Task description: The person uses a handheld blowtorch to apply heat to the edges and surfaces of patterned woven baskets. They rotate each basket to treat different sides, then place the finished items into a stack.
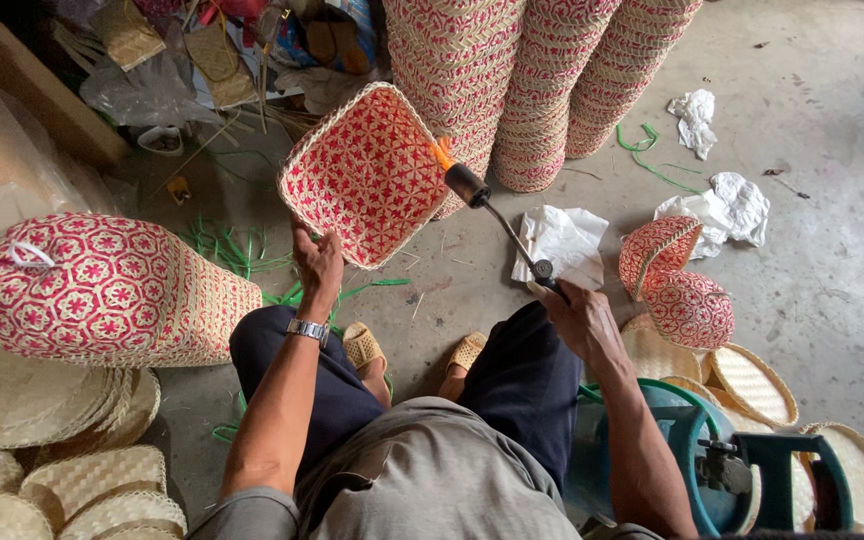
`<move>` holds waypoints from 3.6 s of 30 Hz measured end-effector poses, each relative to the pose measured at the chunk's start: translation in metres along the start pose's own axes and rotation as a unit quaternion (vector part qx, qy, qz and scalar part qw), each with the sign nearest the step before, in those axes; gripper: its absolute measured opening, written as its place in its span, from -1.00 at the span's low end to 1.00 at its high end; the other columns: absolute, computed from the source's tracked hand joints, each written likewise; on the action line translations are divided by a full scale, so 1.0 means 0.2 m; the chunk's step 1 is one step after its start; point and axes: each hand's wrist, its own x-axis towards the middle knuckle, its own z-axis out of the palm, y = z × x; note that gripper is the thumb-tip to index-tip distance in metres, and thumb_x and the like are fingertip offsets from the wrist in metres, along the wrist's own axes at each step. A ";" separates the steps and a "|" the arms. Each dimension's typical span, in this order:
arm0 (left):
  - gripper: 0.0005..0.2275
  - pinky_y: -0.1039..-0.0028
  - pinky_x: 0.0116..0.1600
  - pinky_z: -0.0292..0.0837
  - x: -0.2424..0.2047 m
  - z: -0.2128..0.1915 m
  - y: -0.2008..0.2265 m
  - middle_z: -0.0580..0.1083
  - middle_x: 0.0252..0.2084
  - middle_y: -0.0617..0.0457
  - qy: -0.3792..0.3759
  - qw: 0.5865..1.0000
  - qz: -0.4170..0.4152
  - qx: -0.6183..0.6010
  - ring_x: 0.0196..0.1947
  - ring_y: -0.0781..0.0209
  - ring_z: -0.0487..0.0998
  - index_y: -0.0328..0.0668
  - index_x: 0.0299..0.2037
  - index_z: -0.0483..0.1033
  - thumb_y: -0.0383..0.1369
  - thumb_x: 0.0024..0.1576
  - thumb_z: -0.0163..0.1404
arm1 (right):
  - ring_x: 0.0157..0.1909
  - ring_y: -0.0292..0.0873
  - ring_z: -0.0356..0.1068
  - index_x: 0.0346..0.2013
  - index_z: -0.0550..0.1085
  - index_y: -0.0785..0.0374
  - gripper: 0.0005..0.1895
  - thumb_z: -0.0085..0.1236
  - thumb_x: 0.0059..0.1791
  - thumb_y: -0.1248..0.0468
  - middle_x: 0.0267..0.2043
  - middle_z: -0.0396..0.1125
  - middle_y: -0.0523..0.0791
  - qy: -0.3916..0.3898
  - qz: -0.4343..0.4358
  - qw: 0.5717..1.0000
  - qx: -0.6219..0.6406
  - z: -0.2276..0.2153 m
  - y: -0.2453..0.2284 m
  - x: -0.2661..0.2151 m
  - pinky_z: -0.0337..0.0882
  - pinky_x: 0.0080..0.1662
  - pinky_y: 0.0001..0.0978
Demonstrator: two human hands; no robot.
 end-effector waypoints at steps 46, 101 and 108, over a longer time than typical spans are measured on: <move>-0.69 0.06 -0.13 0.49 -0.06 0.12 -0.04 0.53 -0.15 -0.36 -0.128 0.986 0.035 0.106 -0.19 -0.31 0.58 -0.43 0.06 0.33 -0.40 0.16 -0.02 | -0.38 0.23 0.39 -0.36 0.49 0.36 -0.54 0.11 0.04 -0.05 -0.48 0.35 0.18 0.016 -0.033 0.999 -0.033 0.28 -0.08 0.06 0.33 -0.26 -0.01; -0.89 0.17 -0.03 0.53 0.09 0.00 0.29 0.55 -0.11 -0.16 -0.093 0.861 0.368 0.339 -0.12 -0.09 0.58 -0.32 -0.09 0.50 -0.45 0.28 -0.03 | -0.52 -0.07 0.17 -0.35 0.47 0.35 -0.50 0.42 -0.12 -0.05 -0.59 0.22 0.03 0.049 -0.034 0.996 -0.063 -0.01 -0.27 -0.05 0.30 -0.36 -0.16; -0.90 -0.15 0.39 0.25 -0.04 0.23 0.51 0.48 -0.13 -0.13 -0.181 0.792 0.462 0.356 0.03 -0.05 0.49 -0.28 -0.10 0.50 -0.48 0.27 -0.07 | -0.40 0.15 0.43 -0.28 0.49 0.36 -0.38 0.51 -0.28 -0.08 -0.44 0.41 0.07 0.103 -0.137 0.984 -0.052 0.15 -0.39 0.21 0.40 -0.28 -0.06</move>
